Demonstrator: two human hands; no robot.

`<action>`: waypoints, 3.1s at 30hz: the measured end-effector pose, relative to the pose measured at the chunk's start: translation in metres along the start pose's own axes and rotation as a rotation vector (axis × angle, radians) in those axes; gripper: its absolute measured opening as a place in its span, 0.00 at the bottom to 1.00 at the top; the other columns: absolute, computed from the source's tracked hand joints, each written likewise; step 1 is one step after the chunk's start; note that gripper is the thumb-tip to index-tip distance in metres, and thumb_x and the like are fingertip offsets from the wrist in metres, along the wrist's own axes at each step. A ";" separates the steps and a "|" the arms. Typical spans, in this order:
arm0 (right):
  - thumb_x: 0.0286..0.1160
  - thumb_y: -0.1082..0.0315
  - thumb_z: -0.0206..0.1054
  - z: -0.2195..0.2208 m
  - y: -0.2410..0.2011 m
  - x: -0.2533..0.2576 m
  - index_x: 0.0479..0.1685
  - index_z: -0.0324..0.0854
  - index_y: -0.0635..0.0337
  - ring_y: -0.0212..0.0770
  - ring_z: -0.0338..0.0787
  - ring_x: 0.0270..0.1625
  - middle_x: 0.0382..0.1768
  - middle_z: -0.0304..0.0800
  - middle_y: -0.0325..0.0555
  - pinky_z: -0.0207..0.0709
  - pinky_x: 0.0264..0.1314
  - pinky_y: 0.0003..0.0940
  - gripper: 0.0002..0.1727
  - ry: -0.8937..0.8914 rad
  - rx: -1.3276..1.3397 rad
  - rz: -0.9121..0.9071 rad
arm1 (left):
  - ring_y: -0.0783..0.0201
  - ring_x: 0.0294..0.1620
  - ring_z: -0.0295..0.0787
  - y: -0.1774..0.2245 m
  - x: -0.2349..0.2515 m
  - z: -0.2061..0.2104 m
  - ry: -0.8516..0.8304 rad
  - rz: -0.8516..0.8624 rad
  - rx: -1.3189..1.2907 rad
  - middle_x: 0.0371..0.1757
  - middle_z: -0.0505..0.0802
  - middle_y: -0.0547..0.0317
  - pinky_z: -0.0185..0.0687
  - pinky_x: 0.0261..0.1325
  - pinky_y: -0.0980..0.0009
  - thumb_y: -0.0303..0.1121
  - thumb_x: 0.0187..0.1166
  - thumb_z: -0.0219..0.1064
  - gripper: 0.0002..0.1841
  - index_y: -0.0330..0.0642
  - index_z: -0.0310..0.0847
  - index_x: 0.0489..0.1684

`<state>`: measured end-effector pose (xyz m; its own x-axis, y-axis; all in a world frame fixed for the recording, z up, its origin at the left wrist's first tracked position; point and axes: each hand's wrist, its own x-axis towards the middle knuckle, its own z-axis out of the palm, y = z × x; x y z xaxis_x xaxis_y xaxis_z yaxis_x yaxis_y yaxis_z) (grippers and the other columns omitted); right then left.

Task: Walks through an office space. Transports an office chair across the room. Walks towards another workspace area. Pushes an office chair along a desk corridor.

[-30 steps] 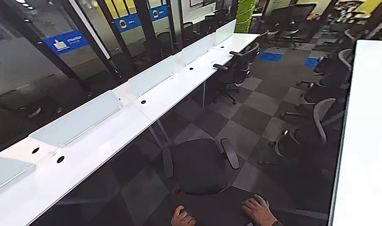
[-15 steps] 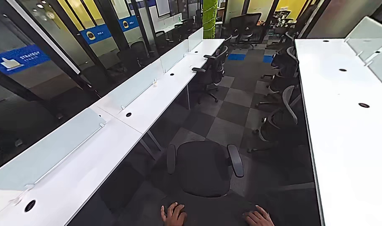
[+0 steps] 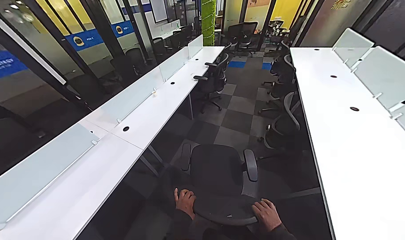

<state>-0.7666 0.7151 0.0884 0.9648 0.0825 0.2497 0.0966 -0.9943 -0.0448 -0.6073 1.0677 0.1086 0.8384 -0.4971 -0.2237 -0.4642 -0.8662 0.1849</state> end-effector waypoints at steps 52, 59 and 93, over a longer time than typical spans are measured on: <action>0.57 0.69 0.80 0.085 0.521 0.543 0.67 0.87 0.51 0.61 0.78 0.79 0.71 0.87 0.49 0.46 0.88 0.78 0.30 -0.552 0.054 0.707 | 0.54 0.90 0.65 0.164 0.838 -0.182 -0.325 0.252 0.267 0.78 0.86 0.67 0.34 0.92 0.32 0.28 0.50 0.83 0.41 0.68 0.82 0.74; 0.64 0.74 0.76 0.102 0.574 0.618 0.70 0.85 0.48 0.64 0.71 0.85 0.77 0.83 0.48 0.57 0.77 0.86 0.29 -0.570 0.101 0.863 | 0.54 0.90 0.65 0.173 0.944 -0.206 -0.359 0.312 0.266 0.79 0.85 0.66 0.36 0.92 0.33 0.27 0.51 0.83 0.41 0.66 0.82 0.75; 0.38 0.75 0.88 0.141 0.895 0.768 0.53 0.93 0.55 0.68 0.83 0.72 0.59 0.93 0.52 0.56 0.75 0.88 0.30 -0.412 0.084 0.777 | 0.53 0.78 0.82 0.322 1.258 -0.230 -0.186 0.478 0.183 0.68 0.94 0.62 0.51 0.91 0.39 0.30 0.62 0.78 0.26 0.54 0.90 0.65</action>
<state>0.0957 -0.1016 0.1036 0.7752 -0.5806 -0.2488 -0.6210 -0.7727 -0.1317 0.3640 0.1756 0.1071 0.4646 -0.8240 -0.3245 -0.8374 -0.5279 0.1415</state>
